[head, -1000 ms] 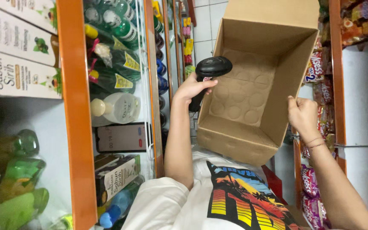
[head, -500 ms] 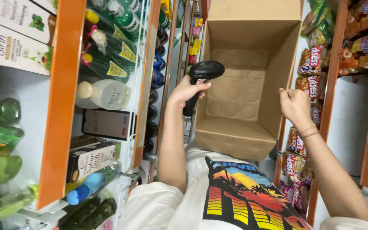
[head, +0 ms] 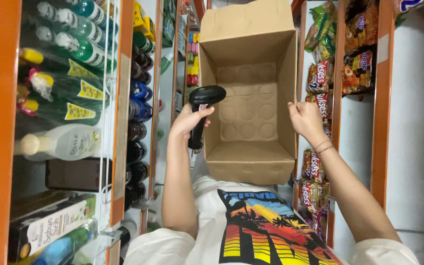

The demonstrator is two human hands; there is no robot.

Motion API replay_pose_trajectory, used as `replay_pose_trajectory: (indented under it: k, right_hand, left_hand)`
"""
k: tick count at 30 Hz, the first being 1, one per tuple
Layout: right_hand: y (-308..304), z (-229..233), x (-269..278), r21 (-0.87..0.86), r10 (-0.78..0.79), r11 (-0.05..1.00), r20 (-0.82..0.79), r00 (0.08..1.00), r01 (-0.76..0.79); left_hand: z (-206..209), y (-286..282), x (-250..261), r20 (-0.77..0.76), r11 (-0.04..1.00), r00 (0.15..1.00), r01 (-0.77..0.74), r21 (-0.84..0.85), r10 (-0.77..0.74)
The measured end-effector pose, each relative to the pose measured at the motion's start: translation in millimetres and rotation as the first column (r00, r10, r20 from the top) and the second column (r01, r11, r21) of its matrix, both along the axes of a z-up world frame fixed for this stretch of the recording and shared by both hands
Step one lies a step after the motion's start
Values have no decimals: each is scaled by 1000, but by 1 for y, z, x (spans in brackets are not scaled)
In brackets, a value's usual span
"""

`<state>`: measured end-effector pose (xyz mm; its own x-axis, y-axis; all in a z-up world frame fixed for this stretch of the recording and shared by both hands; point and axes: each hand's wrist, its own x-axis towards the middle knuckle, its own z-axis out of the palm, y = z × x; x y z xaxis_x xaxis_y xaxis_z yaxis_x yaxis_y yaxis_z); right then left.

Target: The person removes packaged bread from a cardboard box and places it onto a refrigerated display shelf. They use a handheld barcode scanner to scan each item before arranging it on the shelf.

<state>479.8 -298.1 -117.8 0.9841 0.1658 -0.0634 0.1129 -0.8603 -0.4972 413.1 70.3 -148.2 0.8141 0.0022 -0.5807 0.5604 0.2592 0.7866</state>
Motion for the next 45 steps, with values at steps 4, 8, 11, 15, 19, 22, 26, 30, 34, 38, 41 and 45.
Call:
replay_pose_trajectory:
  k: [4, 8, 11, 15, 19, 22, 26, 30, 34, 38, 41, 45]
  right_hand:
    - [5, -1, 23, -9, -46, 999, -29, 999, 46]
    - [20, -3, 50, -47, -140, 989, -24, 990, 138]
    - [32, -3, 75, -30, -219, 975, -17, 976, 218]
    - [50, -10, 108, -61, -325, 944, -12, 946, 324]
    - [65, -8, 142, -125, -371, 916, 94, 924, 381]
    - [78, 2, 159, -129, -452, 881, 59, 890, 455]
    - [96, 14, 171, -88, -486, 868, 51, 872, 489]
    - [102, 21, 169, -62, -507, 858, 68, 859, 511]
    - [100, 24, 161, -67, -536, 839, 70, 841, 540]
    - [99, 30, 152, -72, -551, 829, 67, 832, 555]
    - [97, 34, 140, -23, -513, 855, 102, 852, 518]
    - [96, 39, 129, 14, -513, 858, 102, 852, 514]
  left_hand:
    - [-3, 7, 35, -20, 999, 1000, 18, 28, -18]
    - [-8, 30, 97, -9, 995, 995, 99, -14, -99]
    - [-13, 44, 157, -6, 982, 982, 186, -9, -186]
    - [-18, 61, 241, 0, 957, 957, 289, 1, -289]
    - [-20, 64, 304, 44, 937, 937, 349, -22, -348]
    - [-20, 64, 332, 69, 899, 898, 437, -10, -436]
    - [-22, 70, 362, 113, 882, 880, 468, -45, -461]
    - [-22, 66, 380, 61, 911, 912, 408, -53, -405]
    - [-17, 56, 382, 101, 899, 899, 433, -63, -426]
    - [-2, 51, 378, 86, 918, 914, 396, 25, -397]
    - [7, 50, 362, 114, 910, 903, 407, 79, -414]
    - [20, 48, 332, 144, 923, 915, 357, 145, -377]
